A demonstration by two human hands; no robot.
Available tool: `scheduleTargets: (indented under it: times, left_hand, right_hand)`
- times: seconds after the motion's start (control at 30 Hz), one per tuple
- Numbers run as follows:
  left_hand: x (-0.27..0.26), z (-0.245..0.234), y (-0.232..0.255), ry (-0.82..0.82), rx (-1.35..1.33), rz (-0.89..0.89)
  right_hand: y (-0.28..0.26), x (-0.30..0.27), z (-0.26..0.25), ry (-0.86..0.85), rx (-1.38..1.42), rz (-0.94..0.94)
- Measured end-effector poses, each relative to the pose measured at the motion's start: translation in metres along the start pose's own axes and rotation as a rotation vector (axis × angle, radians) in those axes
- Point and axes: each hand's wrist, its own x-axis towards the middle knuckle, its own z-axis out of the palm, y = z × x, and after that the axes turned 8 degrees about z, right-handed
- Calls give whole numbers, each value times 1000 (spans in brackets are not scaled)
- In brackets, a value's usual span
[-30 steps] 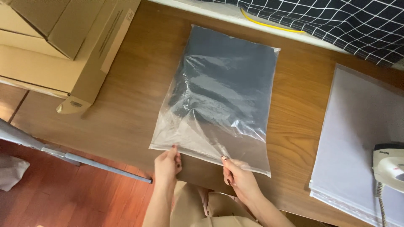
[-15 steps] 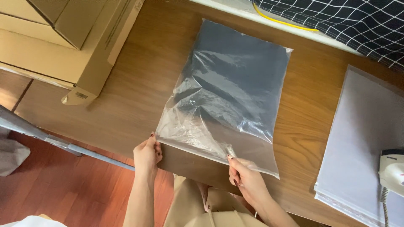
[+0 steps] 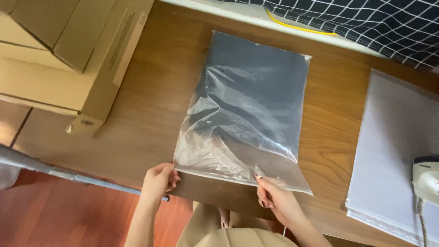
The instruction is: The person puts a folded piece of clothing into a plastic bag, zips the bag closed, and then places the bagged item into a cardboard box.
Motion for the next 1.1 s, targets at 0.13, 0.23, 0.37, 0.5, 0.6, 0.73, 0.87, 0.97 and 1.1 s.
scheduleTargets:
  times: [0.13, 0.23, 0.37, 0.5, 0.6, 0.73, 0.87, 0.97, 1.1]
  left_hand:
    - [10, -16, 0, -138, 37, 22]
    - [13, -30, 8, -285, 82, 45]
    - [8, -35, 47, -370, 501, 4]
    - [32, -32, 64, -140, 1154, 300]
    - [52, 2, 91, 82, 1100, 845]
    - [77, 78, 121, 225, 1024, 1427]
    - [89, 126, 123, 14, 1050, 1380]
    - [107, 130, 86, -83, 1009, 1482]
    - [107, 104, 55, -39, 1053, 1528]
  right_hand:
    - [-1, -2, -17, -21, -59, 77]
    - [-14, -23, -42, -179, -319, 182]
    - [-45, -42, -77, -278, -645, 70]
    - [-98, -52, -65, 127, -801, 47]
    - [-143, -43, -21, 427, -836, -83]
    - [-176, -13, 14, 892, -919, -275]
    - [-157, 82, 42, 980, -1014, -825]
    - [-106, 133, 63, 1084, -1271, -889]
    - [-55, 120, 50, 960, -1439, -685]
